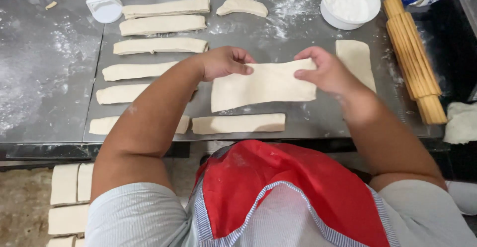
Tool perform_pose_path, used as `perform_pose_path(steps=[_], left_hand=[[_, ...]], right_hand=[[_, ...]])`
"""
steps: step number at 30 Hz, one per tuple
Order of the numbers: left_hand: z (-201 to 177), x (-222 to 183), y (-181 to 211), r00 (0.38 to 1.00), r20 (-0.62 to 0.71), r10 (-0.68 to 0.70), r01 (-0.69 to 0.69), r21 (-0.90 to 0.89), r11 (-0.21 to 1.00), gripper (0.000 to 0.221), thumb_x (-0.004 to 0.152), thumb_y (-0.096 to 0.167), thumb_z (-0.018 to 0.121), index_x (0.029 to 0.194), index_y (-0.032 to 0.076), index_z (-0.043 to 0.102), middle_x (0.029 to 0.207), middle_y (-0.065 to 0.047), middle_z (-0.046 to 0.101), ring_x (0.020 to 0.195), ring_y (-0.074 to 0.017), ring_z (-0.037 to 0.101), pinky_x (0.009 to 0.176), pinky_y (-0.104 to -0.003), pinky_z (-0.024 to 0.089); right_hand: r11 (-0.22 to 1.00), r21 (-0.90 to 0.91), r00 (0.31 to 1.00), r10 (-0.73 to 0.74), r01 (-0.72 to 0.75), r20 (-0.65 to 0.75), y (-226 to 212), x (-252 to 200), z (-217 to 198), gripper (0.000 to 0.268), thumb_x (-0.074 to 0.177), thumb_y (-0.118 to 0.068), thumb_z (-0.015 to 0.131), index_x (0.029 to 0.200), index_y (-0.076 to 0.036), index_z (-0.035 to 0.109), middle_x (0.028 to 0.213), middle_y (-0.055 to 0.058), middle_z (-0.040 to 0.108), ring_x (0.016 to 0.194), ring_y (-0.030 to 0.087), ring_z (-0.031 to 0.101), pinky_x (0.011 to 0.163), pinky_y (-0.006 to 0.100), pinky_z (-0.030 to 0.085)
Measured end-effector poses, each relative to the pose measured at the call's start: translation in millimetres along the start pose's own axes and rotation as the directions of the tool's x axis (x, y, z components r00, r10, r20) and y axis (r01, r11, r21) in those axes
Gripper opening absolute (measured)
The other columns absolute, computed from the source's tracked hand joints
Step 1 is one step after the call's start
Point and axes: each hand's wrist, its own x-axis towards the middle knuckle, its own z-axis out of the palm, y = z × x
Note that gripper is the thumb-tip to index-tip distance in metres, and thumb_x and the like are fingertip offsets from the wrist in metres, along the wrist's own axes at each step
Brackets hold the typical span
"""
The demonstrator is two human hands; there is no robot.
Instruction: Flattening dough with a rolling pin, cutting it into strips with a bench scraper, and folding the pieces into shapes
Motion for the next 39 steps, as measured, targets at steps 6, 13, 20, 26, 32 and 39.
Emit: perform_pose_path(steps=[6, 13, 20, 26, 32, 39], left_hand=[[-57.4, 35.5, -57.1, 0.963, -0.154, -0.222, 0.261, 0.743, 0.616, 0.060, 0.078, 0.063, 0.076, 0.128, 0.029, 0.074, 0.119, -0.004, 0.076, 0.118, -0.0299, 0.070, 0.107, -0.041, 0.052], [-47.2, 51.5, -96.3, 0.994, -0.103, -0.029, 0.104, 0.856, 0.507, 0.076, 0.054, 0.052, 0.097, 0.123, 0.034, 0.070, 0.111, 0.003, 0.076, 0.111, -0.0272, 0.072, 0.098, -0.044, 0.058], [-11.9, 3.2, -67.9, 0.993, -0.024, 0.117, -0.006, 0.967, 0.254, 0.045, 0.084, 0.038, 0.076, 0.126, 0.029, 0.063, 0.111, -0.002, 0.064, 0.109, -0.0286, 0.067, 0.086, -0.050, 0.062], [8.4, -52.9, -78.8, 0.940, 0.196, 0.280, -0.200, 0.980, -0.013, 0.047, 0.094, 0.036, 0.060, 0.141, 0.031, 0.057, 0.113, -0.001, 0.058, 0.107, -0.0266, 0.062, 0.081, -0.043, 0.062], [12.9, -70.1, -70.0, 0.946, 0.162, 0.282, -0.183, 0.982, 0.051, 0.060, 0.091, 0.043, 0.067, 0.148, 0.025, 0.054, 0.142, -0.009, 0.050, 0.132, -0.0328, 0.052, 0.109, -0.048, 0.046], [26.3, -75.8, -69.3, 0.988, 0.005, -0.154, 0.020, 0.987, 0.158, 0.088, 0.099, 0.072, 0.034, 0.168, 0.026, 0.006, 0.172, -0.020, 0.005, 0.158, -0.0434, 0.005, 0.128, -0.058, 0.009]], right_hand=[[0.863, -0.452, 0.959, 0.279, -0.227, 0.050, 83.4, 65.9, 49.8, 0.045, 0.086, -0.038, 0.083, 0.126, -0.021, 0.071, 0.117, 0.012, 0.073, 0.110, 0.033, 0.070, 0.088, 0.041, 0.055], [0.744, -0.659, 0.977, 0.203, -0.109, 0.067, 72.6, 91.5, 63.8, 0.062, 0.061, -0.060, 0.094, 0.105, -0.021, 0.073, 0.100, 0.005, 0.076, 0.105, 0.027, 0.072, 0.088, 0.040, 0.056], [0.591, -0.748, 0.938, -0.046, 0.303, 0.343, 48.8, 72.6, 73.8, 0.049, 0.075, -0.033, 0.088, 0.120, -0.024, 0.073, 0.110, 0.005, 0.070, 0.105, 0.031, 0.068, 0.091, 0.045, 0.056], [0.399, -0.685, 0.792, -0.348, 0.609, 0.501, 50.0, 15.1, 70.5, 0.030, 0.084, -0.017, 0.073, 0.114, -0.012, 0.073, 0.103, 0.011, 0.062, 0.097, 0.034, 0.064, 0.080, 0.047, 0.055], [0.417, -0.742, 0.850, -0.301, 0.525, 0.432, 42.1, -9.4, 88.8, 0.075, 0.082, -0.060, 0.069, 0.135, -0.008, 0.059, 0.131, 0.015, 0.053, 0.124, 0.037, 0.052, 0.100, 0.053, 0.045], [0.840, -0.316, 0.845, -0.269, 0.441, 0.463, 58.1, -12.1, 54.1, 0.089, 0.097, -0.065, 0.053, 0.157, -0.001, 0.036, 0.159, 0.029, 0.040, 0.146, 0.056, 0.031, 0.121, 0.069, 0.021]])
